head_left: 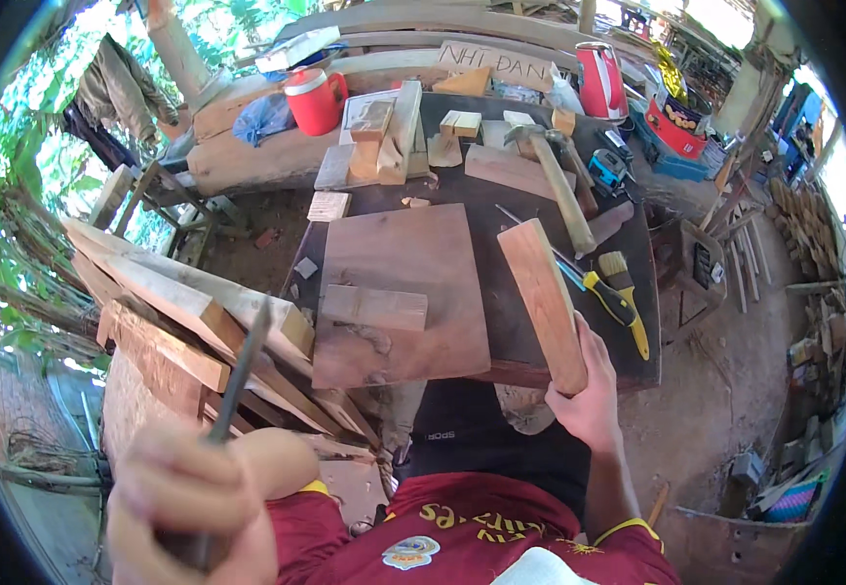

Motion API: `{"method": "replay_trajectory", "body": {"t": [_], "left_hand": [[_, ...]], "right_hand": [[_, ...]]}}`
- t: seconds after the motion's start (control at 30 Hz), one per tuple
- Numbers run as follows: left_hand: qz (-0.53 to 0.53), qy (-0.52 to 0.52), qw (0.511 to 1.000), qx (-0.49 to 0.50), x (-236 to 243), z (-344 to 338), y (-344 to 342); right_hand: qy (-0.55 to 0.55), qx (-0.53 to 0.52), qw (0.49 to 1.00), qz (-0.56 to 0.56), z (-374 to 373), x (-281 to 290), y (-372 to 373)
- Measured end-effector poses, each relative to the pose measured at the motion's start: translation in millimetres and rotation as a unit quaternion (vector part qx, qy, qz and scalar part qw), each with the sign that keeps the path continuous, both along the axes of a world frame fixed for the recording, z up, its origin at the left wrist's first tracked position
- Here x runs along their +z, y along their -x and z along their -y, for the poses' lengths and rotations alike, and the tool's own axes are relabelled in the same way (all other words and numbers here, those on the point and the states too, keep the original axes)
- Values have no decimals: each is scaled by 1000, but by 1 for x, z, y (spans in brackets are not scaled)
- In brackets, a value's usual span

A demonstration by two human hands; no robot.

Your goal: The person uses a chisel and a wooden mallet to carve a small rectangular block of wood on a workbench. They repeatedly strike the chisel to remove material, occasionally pausing to inspect the carved surface. The task continues throughout the clip with consistent hand-tool coordination.

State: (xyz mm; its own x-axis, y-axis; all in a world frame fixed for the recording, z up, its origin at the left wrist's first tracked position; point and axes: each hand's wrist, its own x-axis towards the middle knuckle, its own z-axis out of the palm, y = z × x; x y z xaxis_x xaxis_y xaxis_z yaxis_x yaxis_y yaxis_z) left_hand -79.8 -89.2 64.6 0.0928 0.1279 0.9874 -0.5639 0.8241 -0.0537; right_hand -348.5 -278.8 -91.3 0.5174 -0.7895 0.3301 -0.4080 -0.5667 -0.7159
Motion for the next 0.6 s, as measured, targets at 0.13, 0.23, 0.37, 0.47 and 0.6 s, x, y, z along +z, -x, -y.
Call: {"method": "replay_trajectory", "body": {"t": [0.13,0.23,0.37,0.47,0.6], "left_hand": [[116,-20,984,-135,41,1,22],[126,-10,988,-93,39,-11,23],[119,-12,989,-84,38,-23,19],[111,-21,989,-100,37,-32,14],[95,-17,988,-119,39,-39,8]], "right_hand": [[-15,-22,1000,8,0,-3,-2],[-56,-29,998,30,-1,-7,3],[-125,-33,991,44,-4,-5,5],[-122,-34,991,39,-6,-2,3],[-119,-42,991,39,-1,-8,5]]}}
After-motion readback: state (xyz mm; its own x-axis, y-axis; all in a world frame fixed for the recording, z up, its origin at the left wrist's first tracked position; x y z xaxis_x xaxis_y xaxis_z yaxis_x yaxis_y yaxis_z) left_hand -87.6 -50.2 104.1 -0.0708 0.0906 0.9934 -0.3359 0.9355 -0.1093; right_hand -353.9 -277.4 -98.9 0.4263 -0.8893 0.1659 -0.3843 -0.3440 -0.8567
